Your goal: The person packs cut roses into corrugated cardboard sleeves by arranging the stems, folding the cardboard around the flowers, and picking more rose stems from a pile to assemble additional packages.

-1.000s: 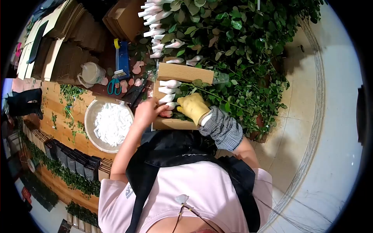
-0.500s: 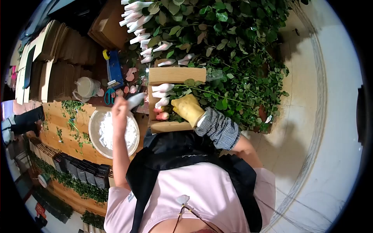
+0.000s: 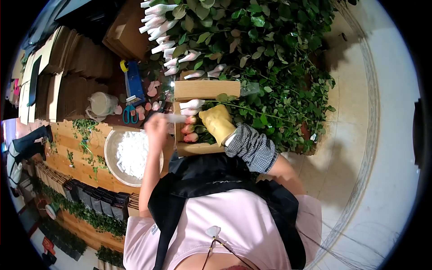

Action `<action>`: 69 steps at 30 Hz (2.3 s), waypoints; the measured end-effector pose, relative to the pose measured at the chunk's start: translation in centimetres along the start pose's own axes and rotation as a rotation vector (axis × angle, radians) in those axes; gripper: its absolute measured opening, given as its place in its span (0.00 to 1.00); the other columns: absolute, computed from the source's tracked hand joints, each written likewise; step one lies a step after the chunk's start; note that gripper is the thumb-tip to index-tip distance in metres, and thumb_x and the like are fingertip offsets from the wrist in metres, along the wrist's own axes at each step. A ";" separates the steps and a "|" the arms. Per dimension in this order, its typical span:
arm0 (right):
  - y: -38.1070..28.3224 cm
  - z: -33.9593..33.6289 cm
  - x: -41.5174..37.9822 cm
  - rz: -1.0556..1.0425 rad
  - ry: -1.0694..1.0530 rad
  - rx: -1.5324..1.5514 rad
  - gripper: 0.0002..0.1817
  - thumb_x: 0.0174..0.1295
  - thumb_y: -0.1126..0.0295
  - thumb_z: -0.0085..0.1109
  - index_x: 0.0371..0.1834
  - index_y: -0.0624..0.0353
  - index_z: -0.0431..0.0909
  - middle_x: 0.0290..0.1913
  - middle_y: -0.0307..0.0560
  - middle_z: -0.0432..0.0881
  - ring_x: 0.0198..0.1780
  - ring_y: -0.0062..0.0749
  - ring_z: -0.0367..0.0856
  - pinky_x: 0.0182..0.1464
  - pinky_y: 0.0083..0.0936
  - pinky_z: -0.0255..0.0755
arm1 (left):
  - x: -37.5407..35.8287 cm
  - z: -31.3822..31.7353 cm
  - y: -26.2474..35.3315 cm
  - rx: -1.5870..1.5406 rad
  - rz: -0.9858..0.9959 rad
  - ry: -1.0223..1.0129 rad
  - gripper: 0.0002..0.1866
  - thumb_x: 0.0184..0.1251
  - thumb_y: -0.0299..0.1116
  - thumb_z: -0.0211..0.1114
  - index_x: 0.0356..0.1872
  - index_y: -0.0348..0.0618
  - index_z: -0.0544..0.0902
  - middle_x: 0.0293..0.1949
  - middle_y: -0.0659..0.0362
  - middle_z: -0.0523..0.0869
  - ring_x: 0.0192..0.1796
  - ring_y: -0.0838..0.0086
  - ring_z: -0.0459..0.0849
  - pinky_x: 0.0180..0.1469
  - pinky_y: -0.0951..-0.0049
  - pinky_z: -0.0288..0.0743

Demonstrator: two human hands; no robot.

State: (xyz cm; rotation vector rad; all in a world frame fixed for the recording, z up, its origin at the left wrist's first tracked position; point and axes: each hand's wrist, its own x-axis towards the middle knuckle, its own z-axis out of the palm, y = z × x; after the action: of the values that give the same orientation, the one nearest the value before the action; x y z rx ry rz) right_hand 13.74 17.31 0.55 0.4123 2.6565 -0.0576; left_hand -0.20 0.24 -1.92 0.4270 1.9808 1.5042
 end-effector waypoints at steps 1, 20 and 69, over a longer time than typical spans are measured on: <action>0.4 0.0 -0.4 -0.027 0.003 0.024 0.06 0.61 0.63 0.63 0.30 0.50 0.85 0.26 0.39 0.87 0.31 0.32 0.88 0.29 0.32 0.76 | 1.0 -2.1 0.1 0.090 0.190 0.080 0.08 0.68 0.27 0.61 0.30 0.33 0.80 0.29 0.57 0.79 0.31 0.73 0.77 0.35 0.73 0.72; 0.8 2.7 2.3 0.291 0.168 0.082 0.07 0.61 0.66 0.56 0.28 0.50 0.82 0.25 0.43 0.86 0.31 0.38 0.87 0.32 0.36 0.75 | 1.9 -3.7 -0.1 0.102 0.201 0.211 0.04 0.63 0.24 0.60 0.33 0.34 0.82 0.30 0.57 0.83 0.35 0.75 0.82 0.38 0.73 0.76; -1.2 1.1 -2.9 -0.262 0.132 0.201 0.17 0.63 0.50 0.61 0.32 0.53 0.76 0.23 0.44 0.82 0.27 0.40 0.84 0.32 0.35 0.75 | -3.0 1.5 -1.6 0.540 0.194 -0.218 0.10 0.67 0.31 0.62 0.44 0.39 0.87 0.39 0.44 0.87 0.43 0.49 0.86 0.44 0.56 0.79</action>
State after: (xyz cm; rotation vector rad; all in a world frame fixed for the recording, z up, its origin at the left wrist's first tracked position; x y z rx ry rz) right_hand 16.32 15.23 0.75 0.1306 2.8304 -0.3940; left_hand 3.20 -0.88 -2.83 0.9866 2.1953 0.9533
